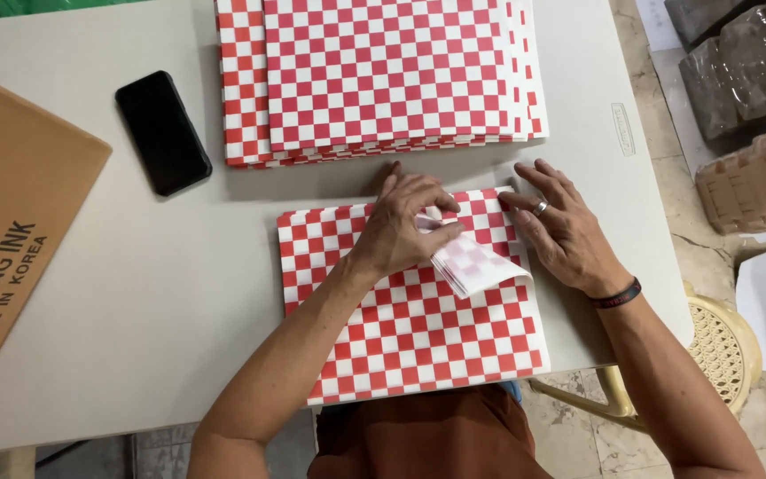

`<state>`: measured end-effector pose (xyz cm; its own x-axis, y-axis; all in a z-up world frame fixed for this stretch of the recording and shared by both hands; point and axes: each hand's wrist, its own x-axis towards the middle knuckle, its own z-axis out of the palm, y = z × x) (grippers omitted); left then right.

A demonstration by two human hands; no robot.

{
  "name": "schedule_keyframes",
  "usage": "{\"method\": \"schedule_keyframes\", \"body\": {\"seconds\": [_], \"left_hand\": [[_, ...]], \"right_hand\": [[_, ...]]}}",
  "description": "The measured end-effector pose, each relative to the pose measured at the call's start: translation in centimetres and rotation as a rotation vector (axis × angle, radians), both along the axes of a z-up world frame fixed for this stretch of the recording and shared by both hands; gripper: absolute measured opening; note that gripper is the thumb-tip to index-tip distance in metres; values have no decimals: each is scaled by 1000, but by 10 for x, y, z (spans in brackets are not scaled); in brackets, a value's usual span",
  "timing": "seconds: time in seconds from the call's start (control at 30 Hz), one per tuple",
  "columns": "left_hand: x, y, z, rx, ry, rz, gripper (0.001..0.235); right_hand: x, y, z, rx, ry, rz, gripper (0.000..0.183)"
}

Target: Folding stacks of red and white checkered paper sheets into a specific shape for food packaging.

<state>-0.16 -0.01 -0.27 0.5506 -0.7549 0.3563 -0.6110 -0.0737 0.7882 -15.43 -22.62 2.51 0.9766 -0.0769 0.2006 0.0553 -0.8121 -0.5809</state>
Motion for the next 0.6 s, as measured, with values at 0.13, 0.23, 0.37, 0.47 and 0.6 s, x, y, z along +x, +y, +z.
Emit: {"method": "schedule_keyframes", "body": {"seconds": [0.13, 0.23, 0.37, 0.47, 0.6], "left_hand": [[-4, 1, 4, 111, 19, 6, 39], [-7, 1, 3, 131, -7, 11, 50], [-3, 0, -1, 123, -88, 38, 50], [-6, -2, -9, 76, -102, 46, 46], [-1, -1, -14, -41, -39, -3, 50]], "right_hand": [[-1, -1, -9, -46, 8, 17, 44], [-1, 1, -9, -118, -4, 48, 43], [2, 3, -12, -136, -18, 50, 44], [-2, 2, -15, -157, -21, 55, 46], [-1, 1, -11, -46, -36, 62, 54]]}}
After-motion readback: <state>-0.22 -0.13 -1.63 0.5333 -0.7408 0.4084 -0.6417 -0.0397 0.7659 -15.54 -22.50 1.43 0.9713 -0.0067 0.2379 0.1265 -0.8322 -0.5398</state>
